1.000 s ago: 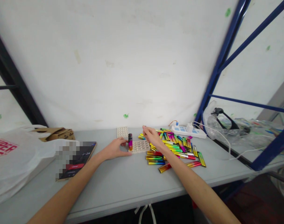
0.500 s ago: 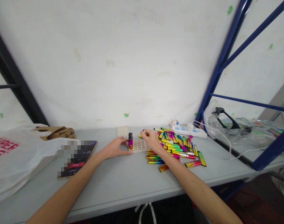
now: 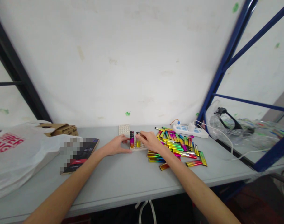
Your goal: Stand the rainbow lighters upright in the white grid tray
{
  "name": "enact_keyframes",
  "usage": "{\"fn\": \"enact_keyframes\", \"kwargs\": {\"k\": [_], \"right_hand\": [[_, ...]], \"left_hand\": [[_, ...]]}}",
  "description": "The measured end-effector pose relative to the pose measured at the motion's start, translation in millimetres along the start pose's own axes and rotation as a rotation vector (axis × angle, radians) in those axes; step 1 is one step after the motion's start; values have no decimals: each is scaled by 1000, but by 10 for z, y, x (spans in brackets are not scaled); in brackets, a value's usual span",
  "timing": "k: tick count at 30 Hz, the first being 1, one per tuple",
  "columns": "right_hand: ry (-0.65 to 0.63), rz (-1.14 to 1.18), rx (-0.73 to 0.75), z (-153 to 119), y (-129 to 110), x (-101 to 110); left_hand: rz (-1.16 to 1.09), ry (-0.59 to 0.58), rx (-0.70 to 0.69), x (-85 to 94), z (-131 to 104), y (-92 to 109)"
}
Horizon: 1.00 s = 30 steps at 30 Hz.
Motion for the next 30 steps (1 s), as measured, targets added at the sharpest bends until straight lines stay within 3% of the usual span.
{"fn": "enact_keyframes", "kwargs": {"k": [7,14,17,20,23,26,30], "right_hand": [[-95,13,45,-22,-50,-76],[-176,-152,87,-10,-145,-251],[-137,-236,77,4,-167,-234],[-134,-167,94,6,-136,-151],[-77,-155,37,17,91,33],[50,-314,-147,9,533,274],[2,-515,-411,-58,1125,394]], "left_hand": [[-2,12,0,-17,10,-35],[40,15,-19,-7,13,-4],[64,6,-30,-4,12,0],[55,3,-30,-4,14,-11],[35,12,-14,0,19,-29],[49,-10,9,-13,24,-44],[53,-30,22,-21,23,-47]]}}
Point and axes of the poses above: each hand's wrist, its own z-axis towards the middle knuckle, its own x-axis out of the back of the hand, y = z × x, the point moved 6 cm from there along z, towards the middle knuckle, and after that the axes turned 2 degrees about z, right-handed, at the moved point
